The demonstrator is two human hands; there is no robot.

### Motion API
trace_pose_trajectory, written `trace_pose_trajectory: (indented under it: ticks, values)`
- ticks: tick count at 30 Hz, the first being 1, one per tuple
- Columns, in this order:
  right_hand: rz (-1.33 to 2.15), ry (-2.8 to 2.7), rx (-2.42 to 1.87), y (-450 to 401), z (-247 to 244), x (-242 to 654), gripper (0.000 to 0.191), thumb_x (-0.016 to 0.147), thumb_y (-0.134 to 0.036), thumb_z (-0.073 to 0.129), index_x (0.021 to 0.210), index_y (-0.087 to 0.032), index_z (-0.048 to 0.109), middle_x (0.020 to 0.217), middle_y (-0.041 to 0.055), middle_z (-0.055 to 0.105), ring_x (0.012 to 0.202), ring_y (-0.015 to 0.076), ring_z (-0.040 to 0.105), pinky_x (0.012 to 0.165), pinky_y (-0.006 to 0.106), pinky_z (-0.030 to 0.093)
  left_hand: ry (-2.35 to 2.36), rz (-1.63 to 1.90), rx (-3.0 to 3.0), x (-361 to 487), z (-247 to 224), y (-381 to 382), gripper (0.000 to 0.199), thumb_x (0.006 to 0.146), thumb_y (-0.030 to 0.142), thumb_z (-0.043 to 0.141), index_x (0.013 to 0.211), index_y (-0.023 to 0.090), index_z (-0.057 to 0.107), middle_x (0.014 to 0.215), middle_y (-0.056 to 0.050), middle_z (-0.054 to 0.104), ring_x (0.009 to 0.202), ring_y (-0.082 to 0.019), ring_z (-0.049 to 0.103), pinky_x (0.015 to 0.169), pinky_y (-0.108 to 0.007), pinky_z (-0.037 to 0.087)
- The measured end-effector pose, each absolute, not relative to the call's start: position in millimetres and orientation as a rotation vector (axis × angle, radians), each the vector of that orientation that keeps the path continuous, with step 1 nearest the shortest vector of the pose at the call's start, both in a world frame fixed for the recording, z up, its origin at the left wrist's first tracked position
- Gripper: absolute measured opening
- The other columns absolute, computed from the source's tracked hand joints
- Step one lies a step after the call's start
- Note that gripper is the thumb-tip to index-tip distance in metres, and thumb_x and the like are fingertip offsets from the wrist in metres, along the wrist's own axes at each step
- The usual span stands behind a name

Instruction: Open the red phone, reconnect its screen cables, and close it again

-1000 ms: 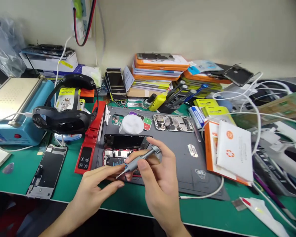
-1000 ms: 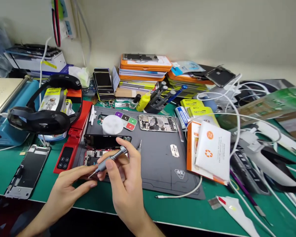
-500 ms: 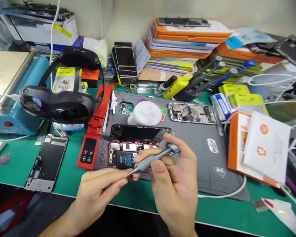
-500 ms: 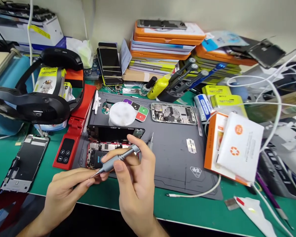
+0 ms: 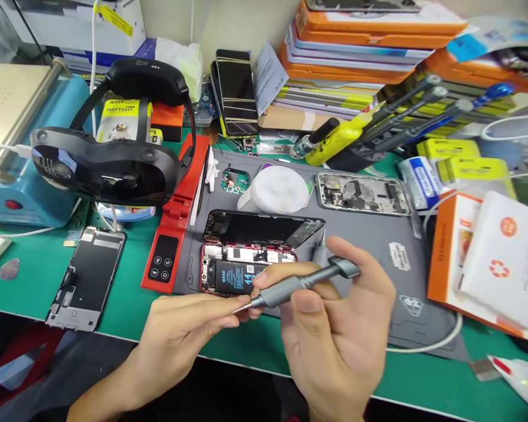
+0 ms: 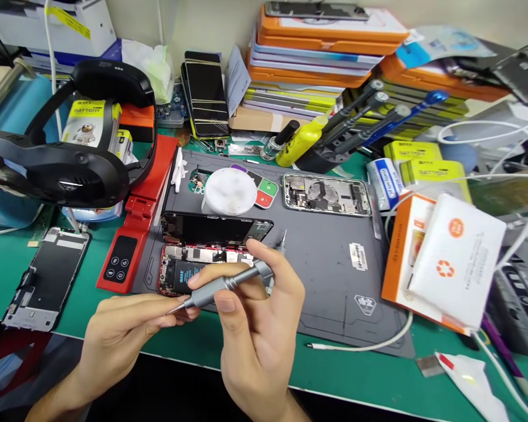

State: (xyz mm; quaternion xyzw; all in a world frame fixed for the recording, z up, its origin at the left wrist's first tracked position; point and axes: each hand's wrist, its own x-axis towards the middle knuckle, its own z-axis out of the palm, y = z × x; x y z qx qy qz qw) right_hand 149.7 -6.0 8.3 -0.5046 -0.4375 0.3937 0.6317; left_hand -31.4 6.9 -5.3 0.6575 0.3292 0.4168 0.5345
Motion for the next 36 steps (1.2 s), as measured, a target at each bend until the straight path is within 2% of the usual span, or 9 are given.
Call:
trace_pose_trajectory:
  ticks: [5,9,19,23,29,36]
  values:
    - [1.102,-0.882,-1.138,-3.4,10.6,154.1,0.037,0.11,-0.042,0.063,0.146,-0.042,0.055,0.096,0.0011,0.074,0.073,0.0173,0.07,0.054,0.028,0.062,0.726,0.958,1.541,-30.6,-4.0,7.5,0.055,0.104,0.002,0.063,0.145,0.037,0.071,0.13,0.003,0.083,0.112,-0.014,0.082,0.099,-0.024,0.067]
    - [1.165,-0.843,-1.096,-1.4,12.6,155.4,0.036,0.109,-0.043,0.064,0.144,-0.042,0.056,0.094,0.0006,0.071,0.067,0.0163,0.067,0.049,0.028,0.06,0.73,0.969,1.552,-28.9,-3.4,8.6,0.046,0.105,0.007,0.062,0.143,0.031,0.073,0.129,-0.002,0.083,0.11,-0.017,0.083,0.096,-0.026,0.069]
    - [1.108,-0.876,-1.136,-3.3,10.4,154.9,0.038,0.11,-0.043,0.062,0.146,-0.04,0.052,0.094,0.0025,0.07,0.07,0.018,0.067,0.051,0.029,0.06,0.743,0.97,1.587,-28.1,-1.8,9.9,0.051,0.101,0.0,0.066,0.141,0.031,0.074,0.128,0.003,0.083,0.111,-0.011,0.081,0.101,-0.02,0.065]
    - [1.114,-0.873,-1.143,-2.5,11.3,153.9,0.037,0.11,-0.044,0.062,0.145,-0.042,0.053,0.093,0.0019,0.07,0.071,0.0187,0.067,0.05,0.029,0.059,0.743,0.97,1.579,-29.2,-2.1,8.2,0.05,0.101,0.0,0.066,0.14,0.031,0.074,0.129,0.003,0.083,0.113,-0.012,0.081,0.1,-0.021,0.065]
    - [1.131,-0.861,-1.142,-0.6,12.3,154.6,0.041,0.108,-0.046,0.065,0.145,-0.037,0.052,0.09,0.0022,0.068,0.067,0.0183,0.066,0.049,0.03,0.06,0.723,0.965,1.576,-29.5,-1.7,8.5,0.051,0.102,0.001,0.065,0.142,0.031,0.073,0.13,0.003,0.083,0.117,-0.014,0.081,0.101,-0.023,0.066]
    - [1.186,-0.836,-1.054,1.3,14.1,156.2,0.035,0.11,-0.039,0.062,0.144,-0.036,0.053,0.093,0.0012,0.072,0.069,0.0159,0.069,0.052,0.026,0.061,0.677,1.012,1.602,-28.0,-6.8,10.7,0.043,0.104,0.006,0.065,0.141,0.026,0.073,0.13,-0.002,0.083,0.116,-0.015,0.081,0.1,-0.023,0.066]
